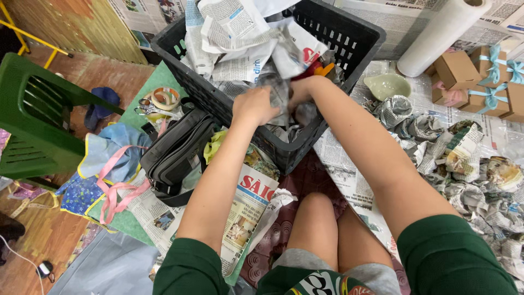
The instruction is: The person wraps small ceramic bowls and plates with newspaper. They pick up each item, place it on a sheet of newspaper, fold the paper around it, and set the wrapped bundle on the table. The person repeats this process for several items.
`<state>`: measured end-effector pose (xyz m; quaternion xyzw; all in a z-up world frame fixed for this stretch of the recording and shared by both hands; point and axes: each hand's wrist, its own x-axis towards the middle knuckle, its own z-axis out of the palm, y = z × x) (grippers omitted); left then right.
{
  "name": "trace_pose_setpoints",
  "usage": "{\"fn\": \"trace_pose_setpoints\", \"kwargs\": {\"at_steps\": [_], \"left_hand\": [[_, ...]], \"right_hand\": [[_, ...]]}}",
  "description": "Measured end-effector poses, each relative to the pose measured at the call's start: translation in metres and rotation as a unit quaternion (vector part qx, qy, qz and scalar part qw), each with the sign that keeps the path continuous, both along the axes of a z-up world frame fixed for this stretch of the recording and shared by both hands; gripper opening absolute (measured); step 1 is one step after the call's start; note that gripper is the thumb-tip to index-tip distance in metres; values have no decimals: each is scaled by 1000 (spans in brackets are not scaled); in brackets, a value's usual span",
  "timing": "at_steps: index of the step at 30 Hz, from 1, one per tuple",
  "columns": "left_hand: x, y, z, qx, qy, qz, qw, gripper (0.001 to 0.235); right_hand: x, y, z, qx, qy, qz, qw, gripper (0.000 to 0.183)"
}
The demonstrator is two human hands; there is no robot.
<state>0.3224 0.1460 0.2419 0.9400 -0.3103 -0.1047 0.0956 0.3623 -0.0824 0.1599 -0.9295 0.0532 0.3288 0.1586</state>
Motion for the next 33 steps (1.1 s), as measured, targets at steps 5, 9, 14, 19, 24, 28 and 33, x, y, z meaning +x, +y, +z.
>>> {"fn": "trace_pose_setpoints", "kwargs": {"at_steps": [5,9,14,19,24,28,33], "left_hand": [[2,1,-9,-28,-15,7,999,76],[-1,0,-3,-84,-61,40,994,95],[-4,7,0,-217,-26,64,974,92],[-2,11,-9,-277,-35,63,958,78],[0,5,-2,-246,-38,43,967,57],[0,5,0,-84,24,35,996,53],[3,6,-10,-82,-15,28,996,43]], "right_hand": [[9,-1,-9,173,-140,-174,959,50],[4,4,11,299,-272,-128,906,37],[-27,23,67,562,-253,-167,769,17],[-34,24,78,600,-283,-169,729,14],[-55,-6,81,432,-299,-290,800,23],[-108,-38,102,216,-368,-273,862,30],[-151,-78,116,266,-454,-238,816,31]]}}
